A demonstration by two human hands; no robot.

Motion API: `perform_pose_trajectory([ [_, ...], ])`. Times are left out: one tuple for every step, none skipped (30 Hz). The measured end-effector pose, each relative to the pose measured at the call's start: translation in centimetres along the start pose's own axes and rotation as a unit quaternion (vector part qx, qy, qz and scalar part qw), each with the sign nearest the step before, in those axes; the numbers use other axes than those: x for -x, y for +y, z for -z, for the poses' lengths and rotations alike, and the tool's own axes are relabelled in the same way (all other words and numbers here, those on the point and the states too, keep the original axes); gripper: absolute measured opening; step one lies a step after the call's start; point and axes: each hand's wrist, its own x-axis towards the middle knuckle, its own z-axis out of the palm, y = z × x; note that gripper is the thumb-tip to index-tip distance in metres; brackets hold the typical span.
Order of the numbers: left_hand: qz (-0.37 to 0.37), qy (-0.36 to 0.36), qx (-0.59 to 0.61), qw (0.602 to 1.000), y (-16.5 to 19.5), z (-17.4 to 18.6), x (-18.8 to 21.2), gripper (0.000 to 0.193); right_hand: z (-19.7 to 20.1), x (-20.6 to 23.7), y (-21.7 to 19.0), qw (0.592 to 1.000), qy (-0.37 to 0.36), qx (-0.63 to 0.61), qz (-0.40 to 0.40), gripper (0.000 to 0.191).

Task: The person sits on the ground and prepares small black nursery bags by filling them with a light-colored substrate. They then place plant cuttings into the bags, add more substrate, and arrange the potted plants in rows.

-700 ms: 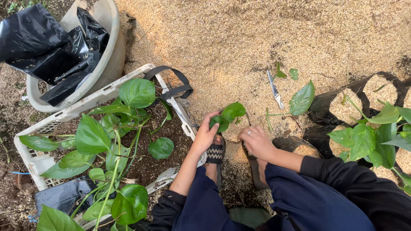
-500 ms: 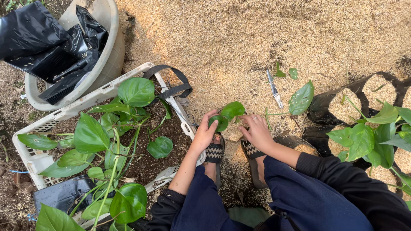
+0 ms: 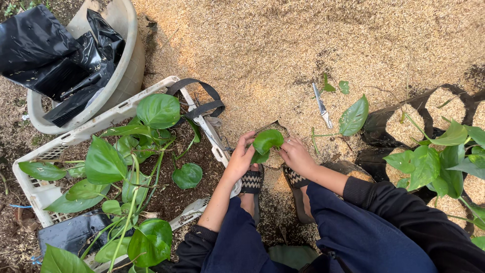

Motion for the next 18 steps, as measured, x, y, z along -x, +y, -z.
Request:
perform_pose_trajectory([
  [0.028, 0.003, 0.009, 1.0, 0.2, 0.3, -0.1, 0.048, 0.2, -0.4, -0.4, 1.0, -0.019, 0.009, -0.01, 0.016],
  [-0.008, 0.007, -0.014, 1.0, 0.4, 0.4, -0.7, 0.047, 0.5, -1.0, -0.4, 1.0, 0.007, 0.012, 0.007, 0.023],
  [-0.044, 0.011, -0.037, 0.998, 0.4, 0.7, -1.2, 0.046, 0.7, -1.7, -0.7, 0.999, 0.032, 0.015, 0.025, 0.029],
  [-0.08, 0.016, -0.06, 0.995, 0.5, 1.6, -1.7, 0.045, 0.8, -2.6, -1.3, 0.997, 0.057, 0.019, 0.042, 0.036],
  [-0.082, 0.015, -0.058, 0.995, 0.3, 0.6, -1.0, 0.045, 1.4, -1.5, -1.4, 0.997, 0.04, 0.035, 0.049, 0.045],
  [-0.084, 0.015, -0.055, 0.995, 0.2, 1.7, -1.5, 0.046, 1.3, -2.7, -1.9, 0.997, 0.022, 0.053, 0.057, 0.055],
  [-0.085, 0.015, -0.051, 0.995, 0.2, 2.7, -1.8, 0.046, 1.0, -3.8, -2.2, 0.995, 0.003, 0.07, 0.065, 0.065],
  [-0.088, 0.014, -0.045, 0.995, 0.2, 3.4, -2.2, 0.047, 0.8, -4.7, -2.5, 0.993, -0.015, 0.096, 0.071, 0.066],
  [-0.091, 0.013, -0.04, 0.995, 0.2, 3.6, -2.6, 0.048, 0.8, -5.2, -2.4, 0.989, -0.033, 0.122, 0.077, 0.066],
  [-0.095, 0.012, -0.034, 0.995, 0.2, 4.0, -2.9, 0.049, 0.7, -5.8, -2.5, 0.984, -0.05, 0.148, 0.084, 0.067],
  [-0.097, 0.014, -0.047, 0.994, 0.2, 3.4, -3.4, 0.05, 1.2, -6.0, -2.0, 0.984, -0.058, 0.153, 0.076, 0.067],
  [-0.1, 0.017, -0.061, 0.993, 0.3, 3.3, -3.4, 0.05, 1.3, -6.3, -2.0, 0.983, -0.067, 0.159, 0.068, 0.068],
  [-0.102, 0.02, -0.073, 0.992, 0.4, 2.8, -3.4, 0.051, 1.6, -6.1, -1.8, 0.982, -0.075, 0.165, 0.061, 0.069],
  [-0.097, 0.025, -0.077, 0.992, 0.7, 2.9, -4.1, 0.05, 1.8, -6.6, -1.7, 0.981, -0.074, 0.165, 0.071, 0.07],
  [-0.095, 0.029, -0.082, 0.992, 0.8, 2.5, -3.5, 0.05, 2.1, -6.2, -1.9, 0.98, -0.069, 0.167, 0.081, 0.071],
  [-0.093, 0.033, -0.087, 0.991, 0.9, 2.4, -3.2, 0.05, 2.2, -6.1, -2.0, 0.98, -0.064, 0.168, 0.091, 0.072],
  [-0.092, 0.033, -0.076, 0.992, 0.9, 2.6, -2.6, 0.051, 2.2, -6.0, -2.6, 0.982, -0.07, 0.16, 0.075, 0.071],
  [-0.09, 0.032, -0.064, 0.993, 0.9, 2.5, -2.2, 0.051, 2.3, -5.7, -2.6, 0.984, -0.078, 0.151, 0.059, 0.07],
])
